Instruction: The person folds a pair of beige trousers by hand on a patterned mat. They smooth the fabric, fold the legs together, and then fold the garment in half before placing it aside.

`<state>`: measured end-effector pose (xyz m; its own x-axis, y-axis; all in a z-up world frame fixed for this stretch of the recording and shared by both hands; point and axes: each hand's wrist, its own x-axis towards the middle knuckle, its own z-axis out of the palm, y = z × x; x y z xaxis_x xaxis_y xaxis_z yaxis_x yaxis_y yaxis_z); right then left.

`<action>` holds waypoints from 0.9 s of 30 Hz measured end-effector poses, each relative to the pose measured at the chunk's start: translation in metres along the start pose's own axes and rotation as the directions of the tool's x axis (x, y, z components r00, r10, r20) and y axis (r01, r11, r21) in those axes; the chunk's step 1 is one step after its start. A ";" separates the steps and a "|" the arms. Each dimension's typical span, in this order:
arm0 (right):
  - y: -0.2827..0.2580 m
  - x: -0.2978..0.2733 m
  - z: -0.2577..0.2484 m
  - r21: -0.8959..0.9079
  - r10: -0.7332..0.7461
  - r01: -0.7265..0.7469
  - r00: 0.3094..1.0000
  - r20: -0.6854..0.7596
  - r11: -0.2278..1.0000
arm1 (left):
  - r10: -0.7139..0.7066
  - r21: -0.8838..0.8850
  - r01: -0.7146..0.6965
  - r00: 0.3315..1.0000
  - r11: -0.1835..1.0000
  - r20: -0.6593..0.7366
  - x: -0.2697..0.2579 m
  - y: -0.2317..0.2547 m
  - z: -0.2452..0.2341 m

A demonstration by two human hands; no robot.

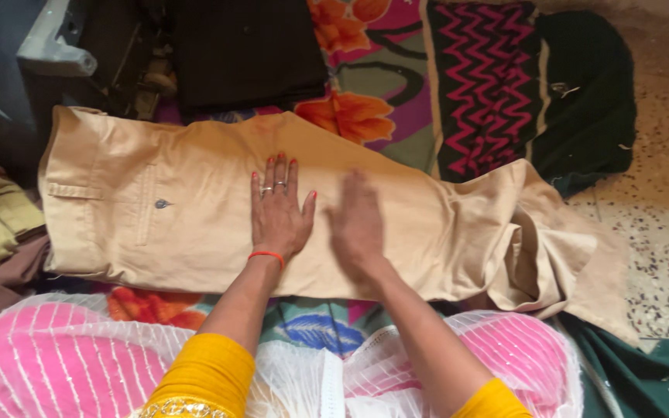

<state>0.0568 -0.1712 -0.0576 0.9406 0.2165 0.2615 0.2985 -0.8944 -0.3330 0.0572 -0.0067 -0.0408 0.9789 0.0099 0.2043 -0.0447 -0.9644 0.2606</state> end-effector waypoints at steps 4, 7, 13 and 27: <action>-0.013 0.005 -0.006 0.045 -0.181 0.177 0.979 0.090 0.983 | 0.024 0.003 -0.023 0.999 1.000 -0.024 0.001 -0.001 0.001; 0.019 0.002 -0.031 0.016 -0.034 0.033 0.997 0.065 0.999 | 0.012 -0.026 -0.012 1.000 1.000 0.002 0.001 -0.001 0.002; 0.067 -0.012 -0.046 -0.131 0.047 -0.050 0.999 -0.022 0.990 | -0.068 0.045 0.073 0.993 0.996 -0.092 -0.001 0.013 0.008; 0.069 -0.010 -0.044 -0.102 0.060 -0.065 0.997 -0.052 0.993 | 0.254 0.006 -0.258 0.947 0.966 -0.196 0.058 0.001 0.013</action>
<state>0.0608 -0.2527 -0.0437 0.9471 0.1420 0.2880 0.2188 -0.9418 -0.2554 0.1161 -0.0107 -0.0407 0.8767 -0.1844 0.4443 -0.2949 -0.9357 0.1936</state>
